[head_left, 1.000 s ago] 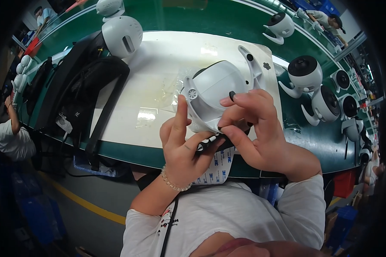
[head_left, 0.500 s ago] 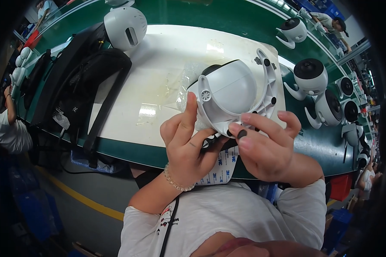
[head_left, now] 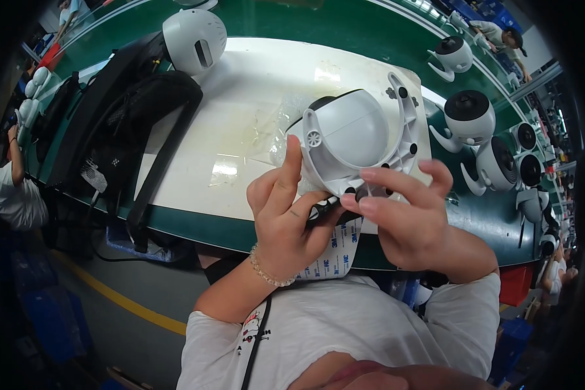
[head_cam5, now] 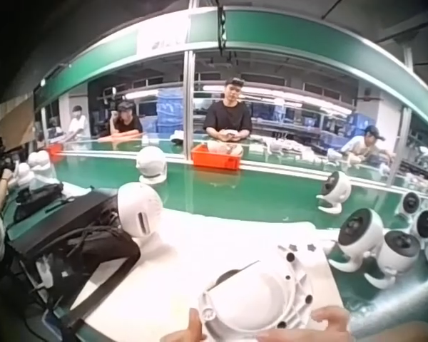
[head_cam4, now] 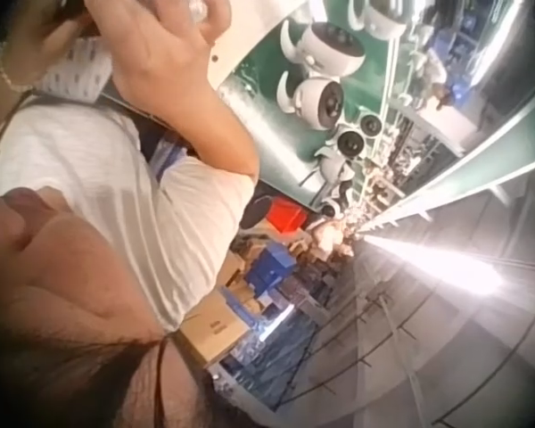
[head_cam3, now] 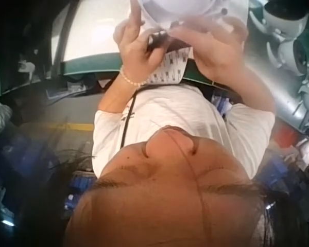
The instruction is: Manually assembling dome-shaped electronic components by inserting small rubber plugs and attaching black ring frames on a factory assembly line.
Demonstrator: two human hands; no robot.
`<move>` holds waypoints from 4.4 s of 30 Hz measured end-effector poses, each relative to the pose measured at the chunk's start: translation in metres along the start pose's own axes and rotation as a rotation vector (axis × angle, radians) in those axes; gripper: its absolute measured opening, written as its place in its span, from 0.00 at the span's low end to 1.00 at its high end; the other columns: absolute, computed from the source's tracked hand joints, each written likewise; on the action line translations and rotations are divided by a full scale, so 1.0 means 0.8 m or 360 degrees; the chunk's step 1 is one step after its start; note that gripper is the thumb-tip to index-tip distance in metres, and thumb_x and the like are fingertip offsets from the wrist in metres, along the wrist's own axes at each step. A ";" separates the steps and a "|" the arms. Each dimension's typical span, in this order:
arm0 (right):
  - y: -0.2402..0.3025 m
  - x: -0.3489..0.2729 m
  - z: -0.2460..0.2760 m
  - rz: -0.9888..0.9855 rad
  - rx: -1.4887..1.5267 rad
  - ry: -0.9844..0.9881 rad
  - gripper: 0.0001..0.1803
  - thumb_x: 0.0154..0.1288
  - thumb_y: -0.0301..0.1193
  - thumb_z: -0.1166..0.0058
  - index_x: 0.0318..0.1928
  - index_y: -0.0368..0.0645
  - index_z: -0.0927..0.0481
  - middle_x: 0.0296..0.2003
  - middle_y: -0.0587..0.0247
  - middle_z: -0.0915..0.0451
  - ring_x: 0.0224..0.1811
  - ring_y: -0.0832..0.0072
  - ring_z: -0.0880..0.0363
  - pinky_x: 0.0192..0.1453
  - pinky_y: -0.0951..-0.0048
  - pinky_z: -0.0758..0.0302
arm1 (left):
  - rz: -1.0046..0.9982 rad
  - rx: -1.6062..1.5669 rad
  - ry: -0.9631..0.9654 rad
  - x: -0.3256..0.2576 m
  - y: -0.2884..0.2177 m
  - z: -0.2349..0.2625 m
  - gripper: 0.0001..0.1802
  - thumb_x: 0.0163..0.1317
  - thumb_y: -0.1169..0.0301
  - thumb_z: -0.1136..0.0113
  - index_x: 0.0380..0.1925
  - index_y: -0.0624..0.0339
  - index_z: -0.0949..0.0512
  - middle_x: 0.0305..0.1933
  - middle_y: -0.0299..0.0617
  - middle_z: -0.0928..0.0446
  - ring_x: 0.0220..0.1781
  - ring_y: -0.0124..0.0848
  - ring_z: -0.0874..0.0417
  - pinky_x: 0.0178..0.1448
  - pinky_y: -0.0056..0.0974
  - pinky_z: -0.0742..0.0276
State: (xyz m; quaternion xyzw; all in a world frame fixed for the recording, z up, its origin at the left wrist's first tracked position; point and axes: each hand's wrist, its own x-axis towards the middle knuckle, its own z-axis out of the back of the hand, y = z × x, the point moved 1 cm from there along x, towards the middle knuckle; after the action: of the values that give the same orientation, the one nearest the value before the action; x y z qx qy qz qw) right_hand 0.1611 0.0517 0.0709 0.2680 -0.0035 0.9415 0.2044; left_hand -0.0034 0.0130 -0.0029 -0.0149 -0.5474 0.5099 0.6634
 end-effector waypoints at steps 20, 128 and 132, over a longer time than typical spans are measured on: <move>-0.026 0.084 -0.013 -0.0172 0.0498 0.0002 0.04 0.55 0.27 0.48 0.31 0.41 0.25 0.46 0.59 0.27 0.57 0.60 0.38 0.56 0.65 0.40 | 0.0048 -0.0067 0.0002 -0.002 0.000 -0.003 0.11 0.37 0.69 0.33 0.22 0.59 0.23 0.61 0.56 0.41 0.41 0.35 0.31 0.47 0.34 0.41; -0.527 -0.059 -0.033 -0.1563 -0.0434 0.0310 0.11 0.50 0.34 0.49 0.37 0.51 0.24 0.50 0.68 0.32 0.56 0.70 0.38 0.51 0.59 0.41 | 0.0658 -0.0207 0.0219 0.004 0.002 -0.027 0.19 0.49 0.59 0.39 0.23 0.66 0.30 0.45 0.48 0.27 0.45 0.37 0.33 0.52 0.39 0.41; -0.558 -0.056 -0.014 -0.1183 -0.1067 -0.1094 0.32 0.48 0.48 0.45 0.54 0.55 0.39 0.54 0.61 0.38 0.57 0.61 0.43 0.54 0.56 0.43 | 0.0667 -0.0210 0.0279 0.009 0.000 -0.030 0.17 0.48 0.61 0.39 0.20 0.66 0.29 0.43 0.47 0.26 0.43 0.37 0.33 0.49 0.39 0.39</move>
State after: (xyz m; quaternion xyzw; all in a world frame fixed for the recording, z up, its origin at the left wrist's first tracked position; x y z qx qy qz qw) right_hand 0.3628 0.4447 -0.0070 0.4610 -0.2720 0.6141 0.5800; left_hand 0.0134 0.0305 -0.0074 -0.2157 -0.5047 0.5963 0.5858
